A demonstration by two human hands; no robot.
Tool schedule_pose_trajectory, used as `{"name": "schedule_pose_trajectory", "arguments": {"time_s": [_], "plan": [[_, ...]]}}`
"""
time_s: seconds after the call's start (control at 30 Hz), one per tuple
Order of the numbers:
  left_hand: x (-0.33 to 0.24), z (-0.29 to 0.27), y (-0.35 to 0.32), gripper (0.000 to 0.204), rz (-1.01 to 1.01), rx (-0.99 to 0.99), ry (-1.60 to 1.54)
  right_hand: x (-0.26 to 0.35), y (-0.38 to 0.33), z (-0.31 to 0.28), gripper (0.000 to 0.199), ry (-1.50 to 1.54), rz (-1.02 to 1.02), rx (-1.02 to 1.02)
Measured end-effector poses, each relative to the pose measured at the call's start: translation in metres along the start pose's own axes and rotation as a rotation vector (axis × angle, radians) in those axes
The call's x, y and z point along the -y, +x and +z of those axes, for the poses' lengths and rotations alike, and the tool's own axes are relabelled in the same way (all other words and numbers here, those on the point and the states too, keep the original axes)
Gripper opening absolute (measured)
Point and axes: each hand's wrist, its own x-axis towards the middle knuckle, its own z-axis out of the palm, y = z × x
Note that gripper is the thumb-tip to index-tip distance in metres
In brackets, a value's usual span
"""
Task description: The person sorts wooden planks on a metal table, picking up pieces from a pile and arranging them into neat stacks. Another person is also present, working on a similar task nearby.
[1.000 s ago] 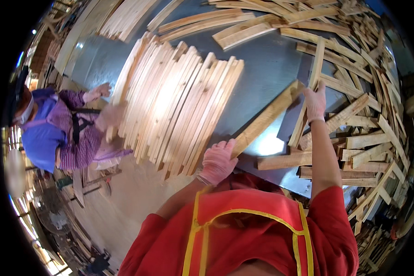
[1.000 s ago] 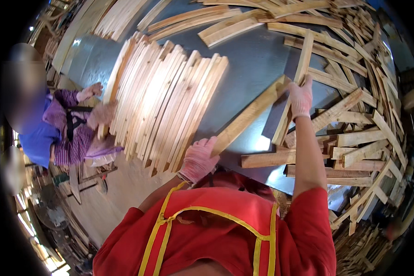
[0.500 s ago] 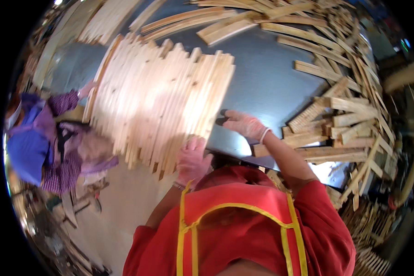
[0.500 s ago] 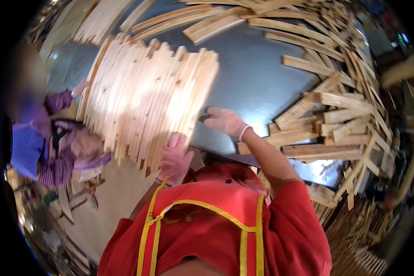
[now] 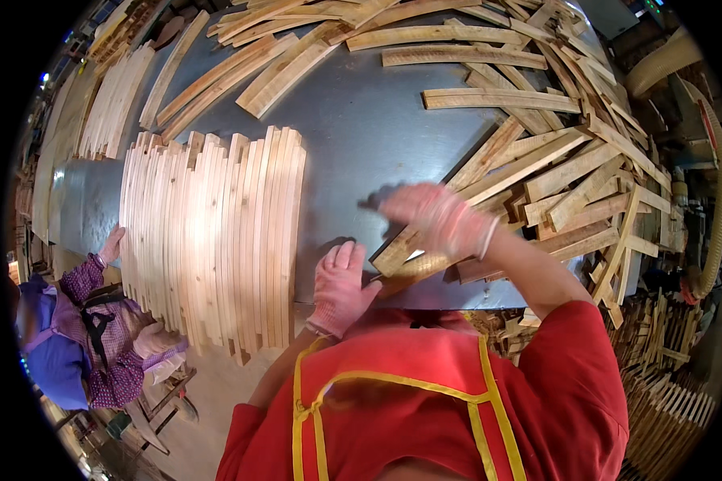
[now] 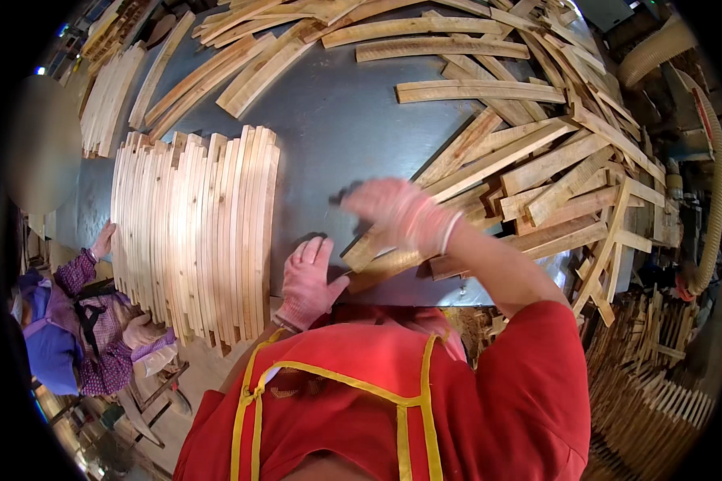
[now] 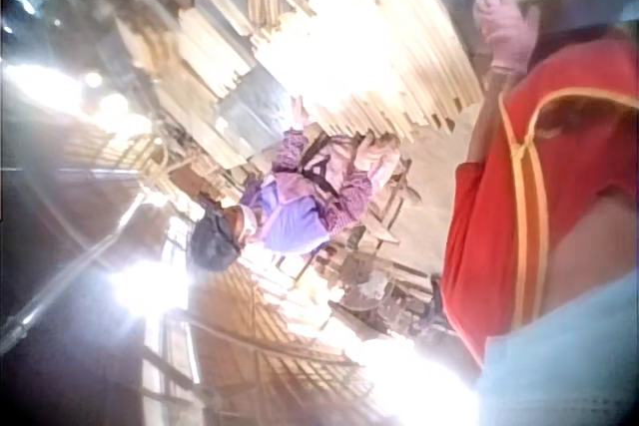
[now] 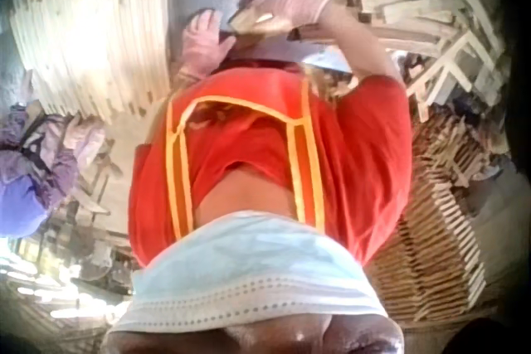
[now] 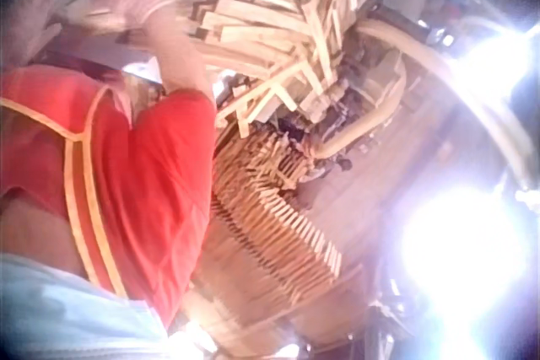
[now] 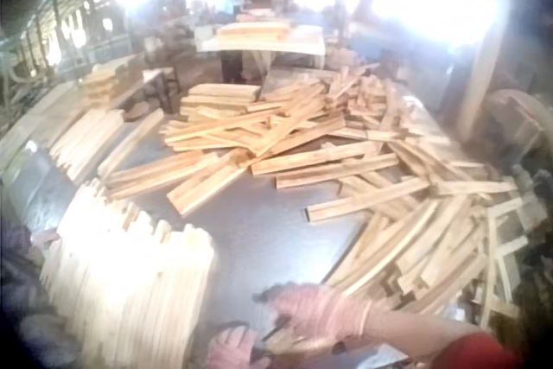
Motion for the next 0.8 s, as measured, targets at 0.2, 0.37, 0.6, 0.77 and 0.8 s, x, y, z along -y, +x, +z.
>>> {"name": "schedule_pose_trajectory", "arguments": {"time_s": [0.2,0.37,0.6,0.77,0.8], "plan": [[-0.037,-0.001,0.058,0.093,-0.115,0.407,0.085,-0.174,-0.097,-0.042,0.088,0.038,0.498,0.187],[-0.036,0.017,0.058,0.082,0.026,0.41,0.081,-0.145,-0.127,-0.028,0.092,-0.316,0.485,0.334],[0.01,0.008,-0.042,0.058,-0.292,0.196,-0.29,-0.105,-0.074,-0.031,0.065,0.1,0.66,0.062],[0.05,0.011,-0.121,0.065,-0.48,0.245,-0.515,-0.095,-0.015,0.035,0.037,1.246,1.02,-0.293],[0.056,0.013,-0.133,0.065,-0.501,0.243,-0.543,-0.06,0.015,0.053,0.022,1.096,0.992,-0.431]]}}
